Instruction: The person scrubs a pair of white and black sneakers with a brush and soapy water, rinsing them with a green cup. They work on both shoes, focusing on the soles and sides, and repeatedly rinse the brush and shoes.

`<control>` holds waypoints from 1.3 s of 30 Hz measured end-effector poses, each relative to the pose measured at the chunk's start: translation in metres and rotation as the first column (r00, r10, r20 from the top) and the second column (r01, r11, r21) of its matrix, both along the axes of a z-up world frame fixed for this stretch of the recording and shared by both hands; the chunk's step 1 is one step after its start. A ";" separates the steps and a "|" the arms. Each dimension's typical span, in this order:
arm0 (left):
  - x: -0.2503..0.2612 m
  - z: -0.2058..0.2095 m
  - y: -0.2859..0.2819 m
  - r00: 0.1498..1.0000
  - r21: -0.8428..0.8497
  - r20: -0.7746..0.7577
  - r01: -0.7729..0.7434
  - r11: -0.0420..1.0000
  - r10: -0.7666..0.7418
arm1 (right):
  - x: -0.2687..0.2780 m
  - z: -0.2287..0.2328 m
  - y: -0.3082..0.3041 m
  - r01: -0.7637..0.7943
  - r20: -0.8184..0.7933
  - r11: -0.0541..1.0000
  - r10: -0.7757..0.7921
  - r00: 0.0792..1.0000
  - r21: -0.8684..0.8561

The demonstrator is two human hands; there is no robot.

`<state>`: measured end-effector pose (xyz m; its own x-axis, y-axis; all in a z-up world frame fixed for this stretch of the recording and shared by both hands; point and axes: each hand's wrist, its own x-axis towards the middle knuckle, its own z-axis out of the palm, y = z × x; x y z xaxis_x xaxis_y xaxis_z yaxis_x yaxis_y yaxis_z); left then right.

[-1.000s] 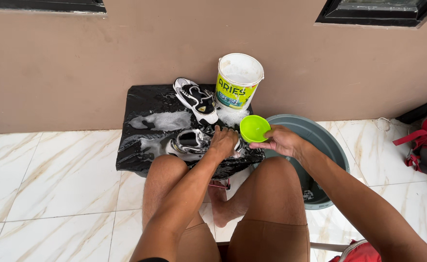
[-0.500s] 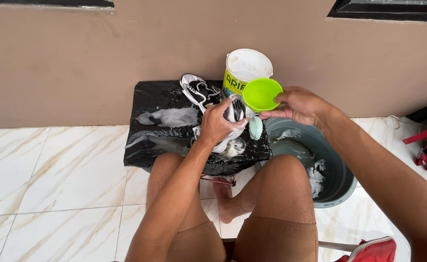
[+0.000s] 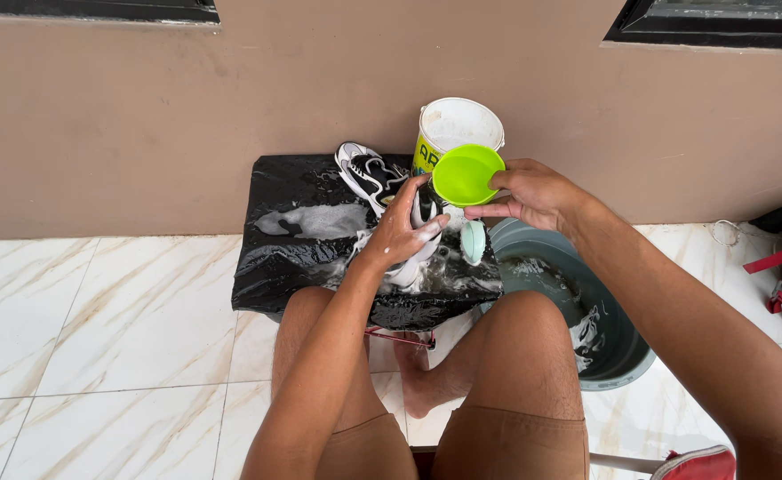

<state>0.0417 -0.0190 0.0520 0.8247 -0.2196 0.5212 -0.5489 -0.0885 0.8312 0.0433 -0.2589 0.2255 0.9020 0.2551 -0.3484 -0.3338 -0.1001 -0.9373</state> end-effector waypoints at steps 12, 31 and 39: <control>0.006 0.000 -0.003 0.999 -0.017 0.000 -0.037 0.999 0.037 | -0.008 0.018 0.010 -0.010 0.075 0.998 0.015 0.997 -0.065; 0.021 -0.019 0.010 0.996 0.005 0.082 -0.034 0.999 0.034 | 0.017 0.004 0.007 0.000 0.212 0.985 0.038 0.977 -0.175; 0.017 -0.010 0.017 0.996 -0.057 -0.084 0.027 0.998 -0.032 | 0.009 -0.002 0.008 0.024 0.311 0.981 0.038 0.950 -0.194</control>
